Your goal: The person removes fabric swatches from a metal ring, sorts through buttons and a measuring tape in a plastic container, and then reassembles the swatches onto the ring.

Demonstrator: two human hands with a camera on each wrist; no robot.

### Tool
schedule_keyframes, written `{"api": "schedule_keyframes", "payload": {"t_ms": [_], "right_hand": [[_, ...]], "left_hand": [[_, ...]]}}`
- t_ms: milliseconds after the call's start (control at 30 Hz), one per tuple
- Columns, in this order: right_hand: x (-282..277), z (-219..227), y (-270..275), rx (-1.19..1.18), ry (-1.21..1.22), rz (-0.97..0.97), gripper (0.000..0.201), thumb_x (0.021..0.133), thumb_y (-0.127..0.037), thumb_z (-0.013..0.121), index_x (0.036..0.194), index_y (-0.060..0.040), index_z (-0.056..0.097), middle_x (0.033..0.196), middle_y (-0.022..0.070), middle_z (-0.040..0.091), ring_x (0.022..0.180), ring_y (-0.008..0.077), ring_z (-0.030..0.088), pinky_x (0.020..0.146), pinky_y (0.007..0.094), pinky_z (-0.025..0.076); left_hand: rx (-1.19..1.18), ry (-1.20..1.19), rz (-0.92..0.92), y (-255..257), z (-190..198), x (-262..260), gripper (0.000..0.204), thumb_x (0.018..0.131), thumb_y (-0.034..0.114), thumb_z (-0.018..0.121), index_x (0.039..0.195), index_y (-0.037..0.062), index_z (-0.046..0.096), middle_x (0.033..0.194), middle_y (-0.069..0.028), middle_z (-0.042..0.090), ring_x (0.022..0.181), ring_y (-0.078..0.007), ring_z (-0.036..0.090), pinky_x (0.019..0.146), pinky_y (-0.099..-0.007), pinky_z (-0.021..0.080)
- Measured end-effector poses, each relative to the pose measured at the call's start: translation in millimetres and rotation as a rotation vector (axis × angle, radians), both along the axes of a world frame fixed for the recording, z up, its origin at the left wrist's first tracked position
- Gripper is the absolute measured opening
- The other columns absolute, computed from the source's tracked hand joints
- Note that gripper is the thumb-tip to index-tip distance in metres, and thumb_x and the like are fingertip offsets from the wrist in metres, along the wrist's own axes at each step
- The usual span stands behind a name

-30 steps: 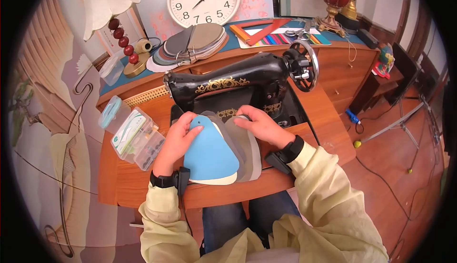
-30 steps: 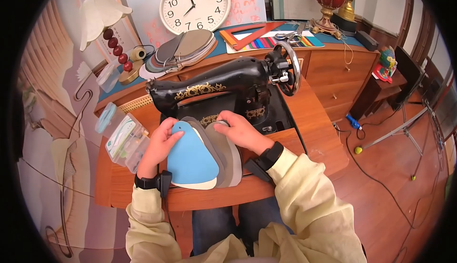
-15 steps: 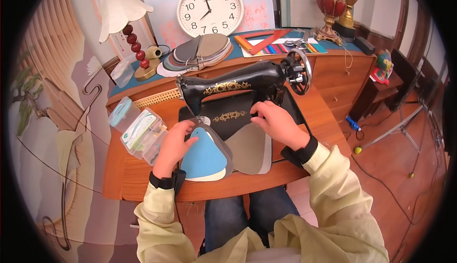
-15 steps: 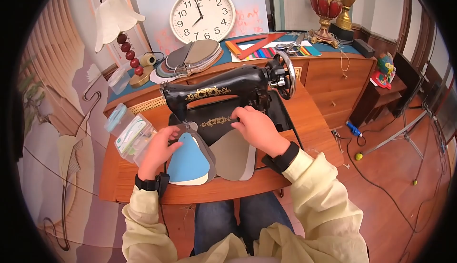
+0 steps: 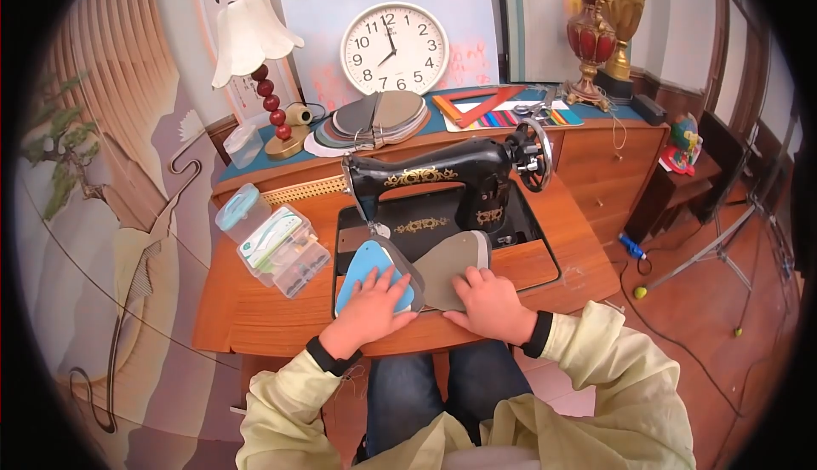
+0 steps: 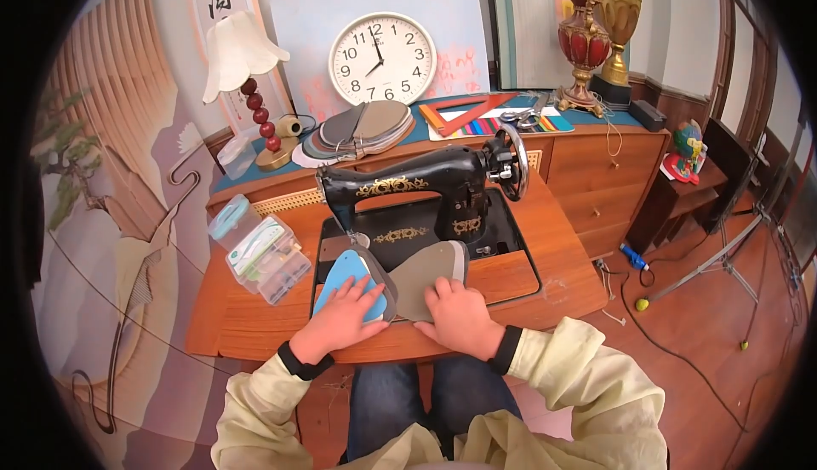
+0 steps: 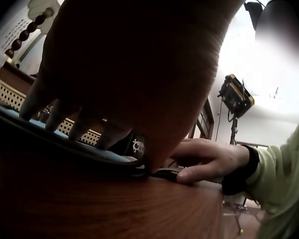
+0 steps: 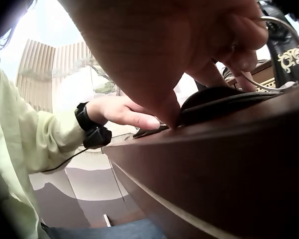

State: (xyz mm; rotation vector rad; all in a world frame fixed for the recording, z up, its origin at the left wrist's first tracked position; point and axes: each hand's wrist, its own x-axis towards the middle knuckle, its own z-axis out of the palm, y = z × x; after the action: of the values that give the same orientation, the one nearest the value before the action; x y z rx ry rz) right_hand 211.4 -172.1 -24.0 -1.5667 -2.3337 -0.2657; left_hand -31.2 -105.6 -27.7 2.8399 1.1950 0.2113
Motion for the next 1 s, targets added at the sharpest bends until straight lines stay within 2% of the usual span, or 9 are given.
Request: {"api": "schedule_keyframes", "payload": {"t_ms": [167,333,433,567,767,833,867,900,1000], "right_hand": [[-1.5,-9.0,-0.1,0.115,-0.334,-0.028,0.016,0.077,-0.021,0.063,0.086,-0.0074,0.061,0.078,0.0058,0.058,0.074,0.0222,0.063,0.057,0.0328,0.052],[9.2,-11.6,10.6,0.147,-0.238,0.067,0.008,0.077,-0.01,0.059,0.084,-0.0088,0.06,0.076,0.0053,0.06,0.072,0.0238,0.064,0.056,0.0346,0.052],[24.9,-0.2,14.9,0.091,-0.102,0.107,0.01,0.076,-0.008,0.058,0.086,-0.0087,0.06,0.079,0.0076,0.064,0.075,0.0268,0.065,0.059,0.0374,0.052],[47.8,15.5,29.0,0.049,0.135,0.07,0.013,0.078,-0.007,0.057,0.091,-0.0095,0.062,0.074,0.0125,0.064,0.074,0.0325,0.065,0.062,0.0427,0.051],[58.1,65.8,36.6,0.028,0.37,0.045,0.019,0.083,-0.009,0.058,0.101,-0.0089,0.063,0.081,0.019,0.064,0.08,0.0387,0.062,0.07,0.0454,0.049],[62.6,72.6,42.4,-0.102,0.572,0.119,0.019,0.085,-0.011,0.06,0.104,-0.0073,0.063,0.086,0.0181,0.066,0.083,0.0331,0.064,0.073,0.0419,0.05],[64.0,74.4,44.3,-0.165,0.671,0.154,0.02,0.087,-0.012,0.061,0.106,-0.0065,0.063,0.089,0.0176,0.067,0.085,0.0303,0.066,0.075,0.0401,0.051],[63.6,75.1,45.0,-0.412,1.002,0.22,0.027,0.09,-0.014,0.063,0.114,-0.0028,0.059,0.101,0.0107,0.067,0.093,0.0177,0.064,0.081,0.0329,0.049],[54.6,75.0,37.4,-0.625,1.479,0.241,0.034,0.091,-0.013,0.062,0.12,0.0006,0.053,0.106,0.0041,0.063,0.098,0.0109,0.058,0.084,0.0288,0.047]], "left_hand": [[0.054,0.057,-0.029,-5.2,8.2,6.2,0.059,0.078,0.025,0.064,0.131,0.0037,0.047,0.13,-0.0234,0.051,0.116,-0.0442,0.051,0.09,-0.0495,0.049],[0.093,0.067,0.04,8.3,-0.4,9.4,0.048,0.074,0.007,0.062,0.12,0.0026,0.049,0.1,-0.0179,0.064,0.093,-0.0386,0.063,0.073,-0.0426,0.054],[0.053,-0.176,0.079,29.1,14.4,-7.9,0.045,0.075,0.006,0.062,0.119,0.0046,0.05,0.088,-0.02,0.065,0.085,-0.0401,0.064,0.072,-0.0452,0.052],[-0.051,-0.466,0.075,29.0,49.4,-25.1,0.039,0.081,0.012,0.059,0.119,0.0082,0.053,0.093,-0.0227,0.066,0.088,-0.0408,0.064,0.074,-0.044,0.052],[-0.44,-0.376,0.029,24.1,56.3,-14.3,0.051,0.085,0.028,0.065,0.127,0.0045,0.052,0.095,-0.0207,0.068,0.088,-0.0312,0.068,0.077,-0.0362,0.053],[-0.521,-0.32,0.019,29.7,54.9,-6.0,0.056,0.089,0.042,0.064,0.128,0.0023,0.053,0.102,-0.0182,0.067,0.093,-0.0241,0.067,0.079,-0.0336,0.053],[-0.644,-0.458,0.065,35.7,51.9,-2.0,0.056,0.09,0.042,0.063,0.129,0.0026,0.053,0.104,-0.0165,0.067,0.095,-0.0234,0.066,0.08,-0.0338,0.053],[-0.765,-0.596,0.112,43.6,46.9,2.1,0.056,0.091,0.042,0.062,0.129,0.0029,0.052,0.106,-0.0147,0.066,0.096,-0.0226,0.066,0.082,-0.0341,0.053],[-1.034,-0.965,0.223,48.2,48.6,17.1,0.057,0.094,0.043,0.059,0.133,0.0036,0.048,0.109,-0.0071,0.064,0.099,-0.0186,0.063,0.085,-0.0348,0.052]]}}
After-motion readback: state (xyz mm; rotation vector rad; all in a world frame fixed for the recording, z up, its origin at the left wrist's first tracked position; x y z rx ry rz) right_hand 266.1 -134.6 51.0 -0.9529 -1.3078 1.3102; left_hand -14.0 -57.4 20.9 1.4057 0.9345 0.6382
